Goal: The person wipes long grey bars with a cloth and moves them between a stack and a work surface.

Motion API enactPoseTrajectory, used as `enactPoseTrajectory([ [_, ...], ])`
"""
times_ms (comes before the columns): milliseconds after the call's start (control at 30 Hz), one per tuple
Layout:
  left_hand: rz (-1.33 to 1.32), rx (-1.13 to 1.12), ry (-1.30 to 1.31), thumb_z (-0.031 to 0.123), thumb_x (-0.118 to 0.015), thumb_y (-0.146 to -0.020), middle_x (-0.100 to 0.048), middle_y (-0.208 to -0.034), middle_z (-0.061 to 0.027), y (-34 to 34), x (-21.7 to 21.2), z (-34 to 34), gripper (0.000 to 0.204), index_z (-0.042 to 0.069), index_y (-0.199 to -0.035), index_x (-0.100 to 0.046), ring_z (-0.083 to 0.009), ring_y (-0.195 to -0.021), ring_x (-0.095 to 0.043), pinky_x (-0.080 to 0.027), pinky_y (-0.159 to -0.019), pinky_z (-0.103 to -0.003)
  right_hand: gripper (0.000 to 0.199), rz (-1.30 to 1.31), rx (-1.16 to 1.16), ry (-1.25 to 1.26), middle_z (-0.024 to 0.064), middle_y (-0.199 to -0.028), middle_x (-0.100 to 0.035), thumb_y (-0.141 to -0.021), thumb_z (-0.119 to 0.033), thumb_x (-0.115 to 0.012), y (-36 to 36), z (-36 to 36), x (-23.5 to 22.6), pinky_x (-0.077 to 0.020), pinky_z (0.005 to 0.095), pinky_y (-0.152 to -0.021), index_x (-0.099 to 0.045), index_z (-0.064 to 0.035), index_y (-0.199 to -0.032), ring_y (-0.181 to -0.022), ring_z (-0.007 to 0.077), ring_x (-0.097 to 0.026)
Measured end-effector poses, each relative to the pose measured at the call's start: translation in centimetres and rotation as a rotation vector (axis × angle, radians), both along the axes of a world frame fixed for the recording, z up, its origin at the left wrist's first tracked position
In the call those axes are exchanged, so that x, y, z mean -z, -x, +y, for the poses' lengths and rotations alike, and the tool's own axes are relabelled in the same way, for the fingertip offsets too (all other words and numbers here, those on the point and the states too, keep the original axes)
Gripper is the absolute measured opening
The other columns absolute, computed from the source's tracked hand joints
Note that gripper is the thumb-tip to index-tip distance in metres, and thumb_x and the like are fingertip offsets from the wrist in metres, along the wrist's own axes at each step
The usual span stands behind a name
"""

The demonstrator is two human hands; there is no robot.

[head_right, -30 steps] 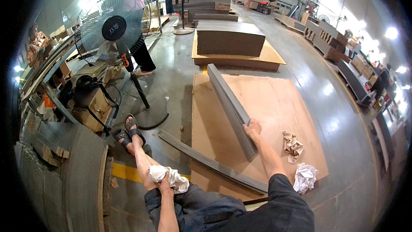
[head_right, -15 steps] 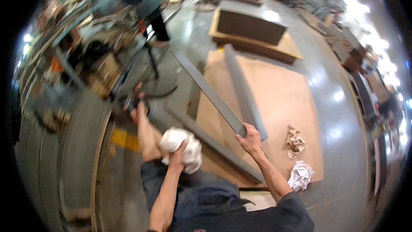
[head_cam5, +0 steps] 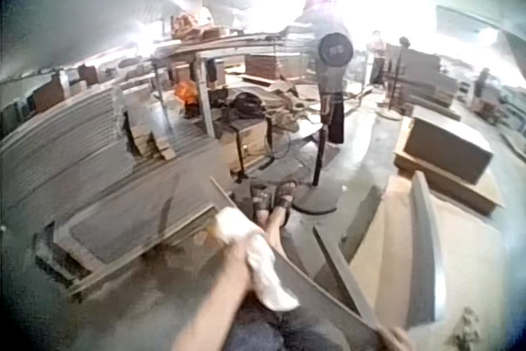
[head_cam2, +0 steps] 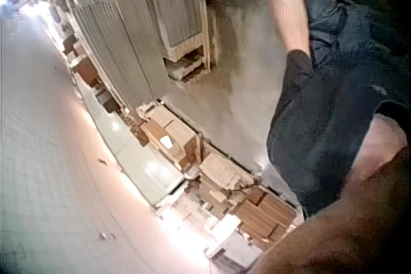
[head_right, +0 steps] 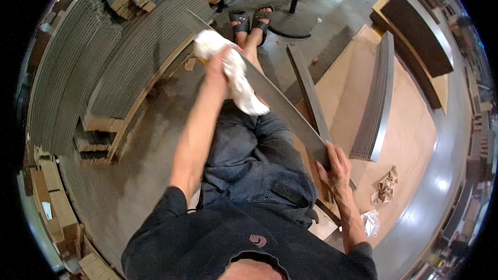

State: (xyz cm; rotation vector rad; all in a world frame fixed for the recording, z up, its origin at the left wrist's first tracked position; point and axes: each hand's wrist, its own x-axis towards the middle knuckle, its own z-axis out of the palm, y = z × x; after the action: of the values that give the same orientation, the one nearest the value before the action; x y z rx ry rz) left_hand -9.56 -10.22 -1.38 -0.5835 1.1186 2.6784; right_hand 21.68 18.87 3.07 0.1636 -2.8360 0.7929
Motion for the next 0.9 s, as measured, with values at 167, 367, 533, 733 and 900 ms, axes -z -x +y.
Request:
enactPoseTrajectory([
  [167, 0.229, -0.016, 0.020, 0.006, -0.064, -0.073, -0.069, -0.090, -0.0166, 7.3, -4.1, -13.2, 0.039, -0.004, -0.111, -0.058, -0.0254, -0.082, -0.067, -0.056, -0.077, -0.034, 0.060, -0.233, 0.022, 0.088, 0.0229, -0.102, -0.064, -0.062, -0.015, -0.077, -7.2, 4.1, 0.0, -0.0513, 0.0379, -0.080, -0.060, 0.0039, -0.116, -0.094, 0.0359, -0.064],
  [367, 0.606, -0.199, -0.473, 0.008, -0.050, -0.083, -0.051, -0.119, -0.0304, 7.0, -5.6, -16.1, 0.049, -0.015, -0.125, -0.038, -0.0393, -0.106, -0.060, -0.053, -0.095, -0.045, 0.073, -0.920, 0.036, 0.930, 0.0086, -0.087, -0.063, -0.065, -0.046, -0.072, -6.9, 1.0, -3.3, -0.0452, 0.0289, -0.073, -0.063, 0.0081, -0.113, -0.081, 0.0162, -0.057],
  [533, 0.472, -0.475, -0.269, 0.022, -0.040, -0.092, -0.059, -0.109, -0.0238, 5.8, -3.8, -15.0, 0.045, -0.011, -0.122, -0.047, -0.0313, -0.101, -0.062, -0.052, -0.091, -0.043, 0.069, -1.048, -0.056, 1.044, 0.0085, -0.082, -0.063, -0.067, -0.048, -0.069, -5.6, 1.9, -1.9, -0.0422, 0.0254, -0.060, -0.065, 0.0081, -0.106, -0.068, 0.0134, -0.056],
  [733, 0.544, -0.136, -0.369, 0.029, -0.050, -0.089, -0.057, -0.120, -0.0265, 1.8, -3.8, -12.1, 0.057, -0.013, -0.126, -0.043, -0.0346, -0.108, -0.061, -0.051, -0.098, -0.042, 0.073, -1.148, -0.081, 1.176, 0.0138, -0.086, -0.066, -0.072, -0.047, -0.068, -3.0, 0.8, -2.3, -0.0452, 0.0240, -0.056, -0.058, 0.0110, -0.114, -0.062, 0.0133, -0.058],
  [900, 0.434, 0.118, -0.464, 0.023, -0.063, -0.082, -0.061, -0.115, -0.0214, -0.2, -5.7, -7.3, 0.055, -0.007, -0.126, -0.048, -0.0295, -0.104, -0.063, -0.053, -0.093, -0.039, 0.077, -1.094, -0.126, 1.234, 0.0155, -0.089, -0.066, -0.078, -0.050, -0.064, 0.5, -0.8, -3.1, -0.0470, 0.0246, -0.054, -0.052, 0.0109, -0.124, -0.062, 0.0147, -0.059],
])
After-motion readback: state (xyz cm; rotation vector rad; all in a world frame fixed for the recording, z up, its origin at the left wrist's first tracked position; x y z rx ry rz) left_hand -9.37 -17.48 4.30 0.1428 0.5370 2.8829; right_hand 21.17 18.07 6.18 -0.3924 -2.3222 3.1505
